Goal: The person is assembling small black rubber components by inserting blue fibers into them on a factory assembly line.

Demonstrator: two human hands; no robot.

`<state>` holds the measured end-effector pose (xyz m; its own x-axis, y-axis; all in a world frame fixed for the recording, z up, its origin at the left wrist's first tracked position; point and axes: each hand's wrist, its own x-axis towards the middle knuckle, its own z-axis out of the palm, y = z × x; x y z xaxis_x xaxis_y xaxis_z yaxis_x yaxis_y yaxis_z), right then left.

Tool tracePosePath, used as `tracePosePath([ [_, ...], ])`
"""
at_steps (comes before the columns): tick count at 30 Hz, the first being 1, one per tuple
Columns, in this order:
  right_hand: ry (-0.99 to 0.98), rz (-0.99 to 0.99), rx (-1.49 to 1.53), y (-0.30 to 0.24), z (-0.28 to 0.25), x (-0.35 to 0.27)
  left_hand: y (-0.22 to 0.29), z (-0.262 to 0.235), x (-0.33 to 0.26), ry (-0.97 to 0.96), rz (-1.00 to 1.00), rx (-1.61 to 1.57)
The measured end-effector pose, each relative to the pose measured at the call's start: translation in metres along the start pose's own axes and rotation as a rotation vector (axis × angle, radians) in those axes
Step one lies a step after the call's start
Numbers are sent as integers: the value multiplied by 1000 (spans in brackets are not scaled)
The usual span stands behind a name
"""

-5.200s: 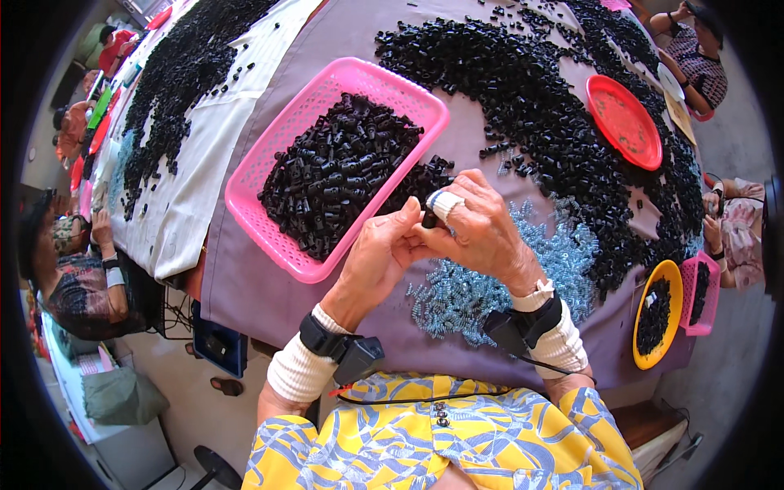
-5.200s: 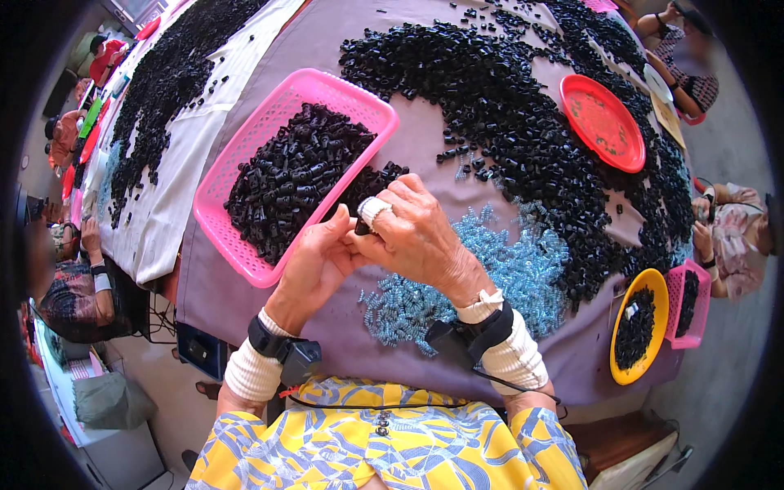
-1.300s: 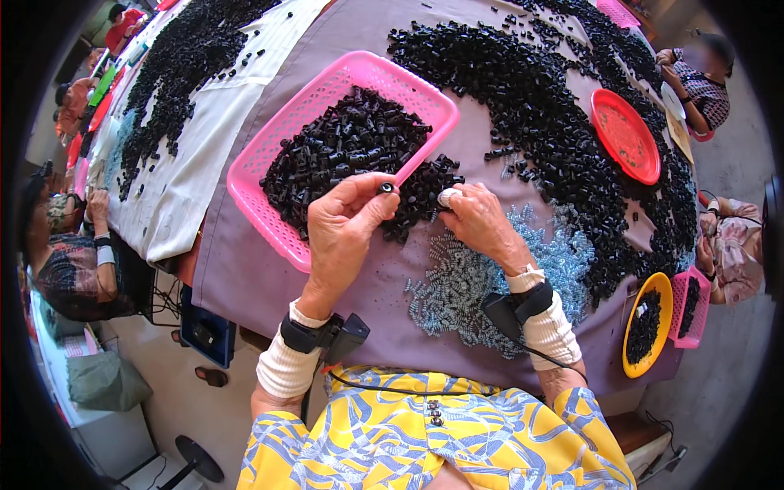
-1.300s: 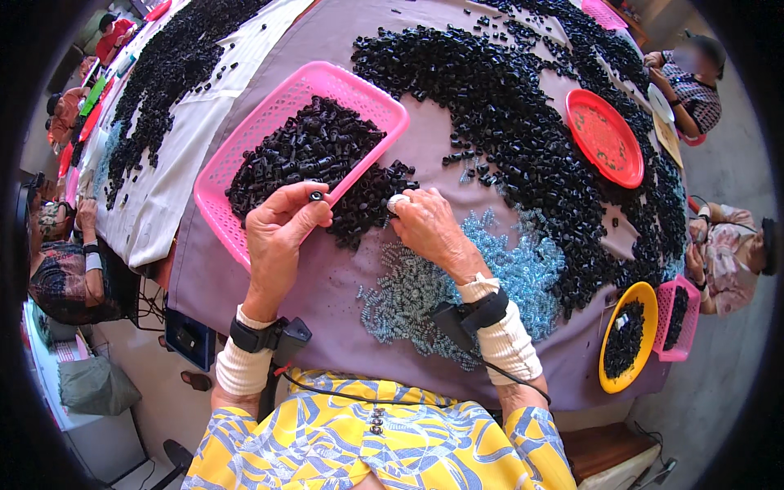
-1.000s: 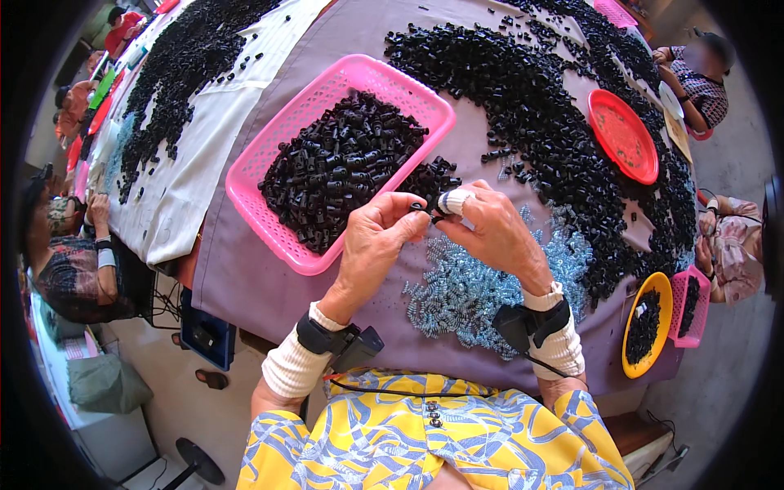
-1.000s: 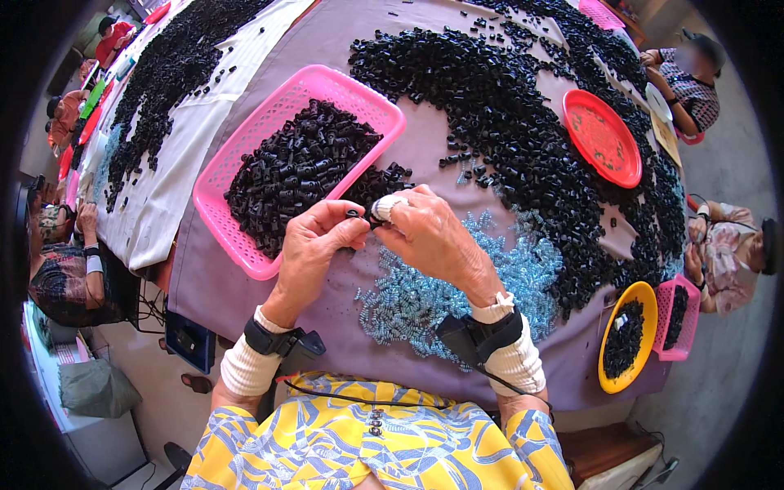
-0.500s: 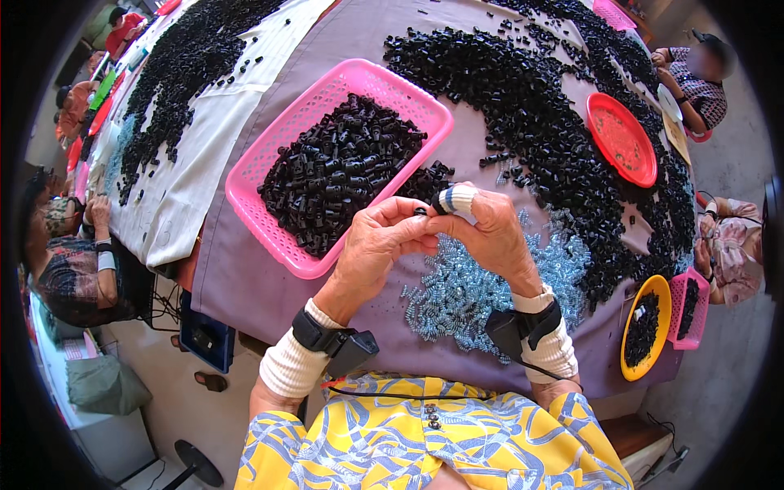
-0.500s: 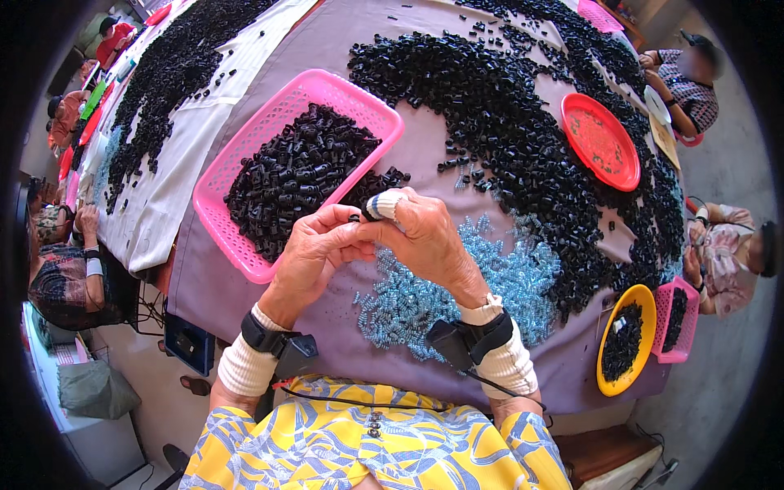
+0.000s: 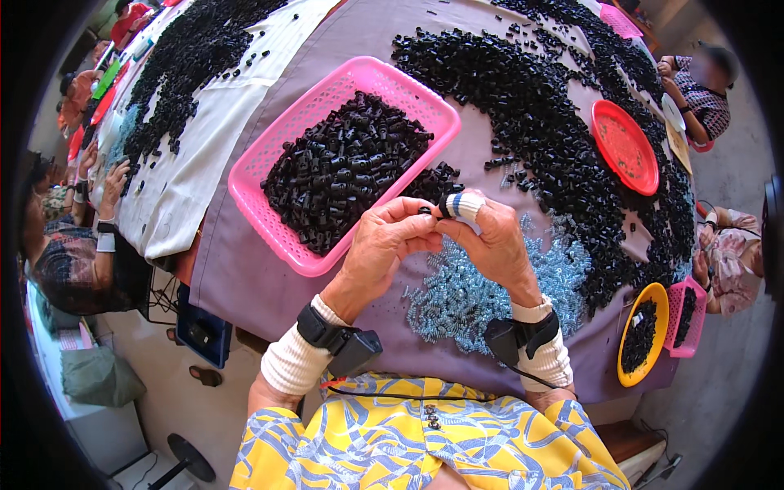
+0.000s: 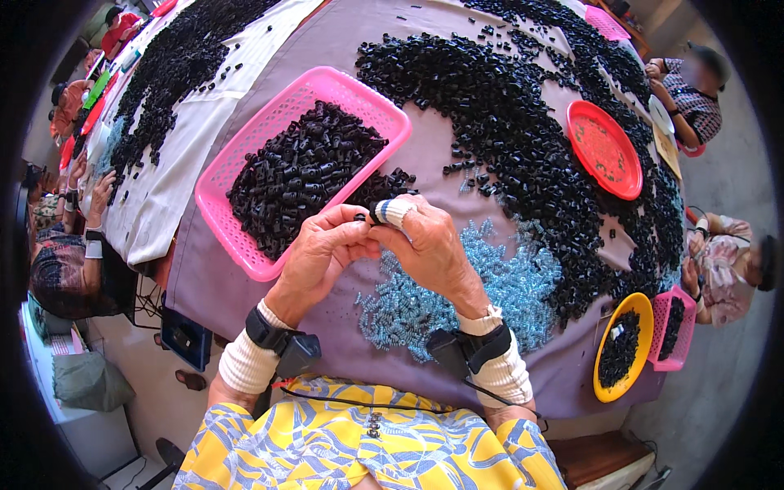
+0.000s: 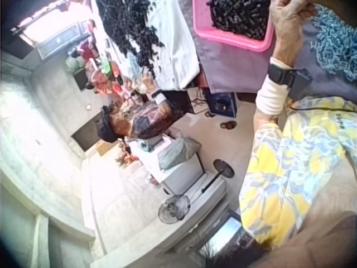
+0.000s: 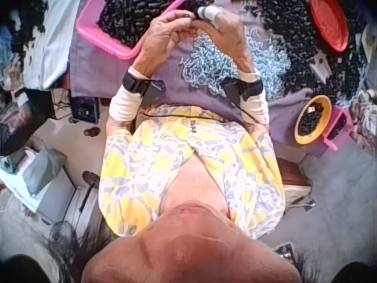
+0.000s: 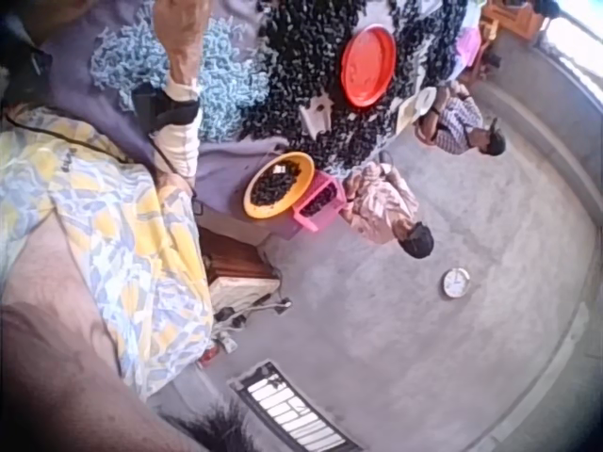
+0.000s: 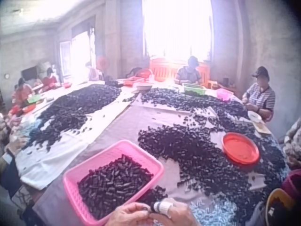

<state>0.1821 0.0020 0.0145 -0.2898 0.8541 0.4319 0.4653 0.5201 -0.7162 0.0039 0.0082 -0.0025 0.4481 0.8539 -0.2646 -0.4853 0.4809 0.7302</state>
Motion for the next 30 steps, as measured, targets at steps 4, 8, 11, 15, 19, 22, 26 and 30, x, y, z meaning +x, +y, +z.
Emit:
tracePosePath([
  [4,52,95,39,-4,3,-3,0,0,-1,-13,-15,-36],
  [8,28,-26,-129,-6,-1,-2,0,4,0,-11,48,-19],
  [11,8,-57,-166,-10,-3,0,0,5,-1,16,67,6],
  [15,-18,-82,-214,-7,-3,0,-1,3,-2,41,75,47],
  [19,17,-96,-223,-5,-8,0,0,8,-4,51,155,169],
  [22,62,-86,-218,-7,-10,3,0,9,-4,65,243,320],
  [26,58,-137,-263,-9,-12,9,-1,12,-6,107,260,387],
  [30,24,-167,-303,-13,-12,10,-1,11,-6,114,312,484],
])
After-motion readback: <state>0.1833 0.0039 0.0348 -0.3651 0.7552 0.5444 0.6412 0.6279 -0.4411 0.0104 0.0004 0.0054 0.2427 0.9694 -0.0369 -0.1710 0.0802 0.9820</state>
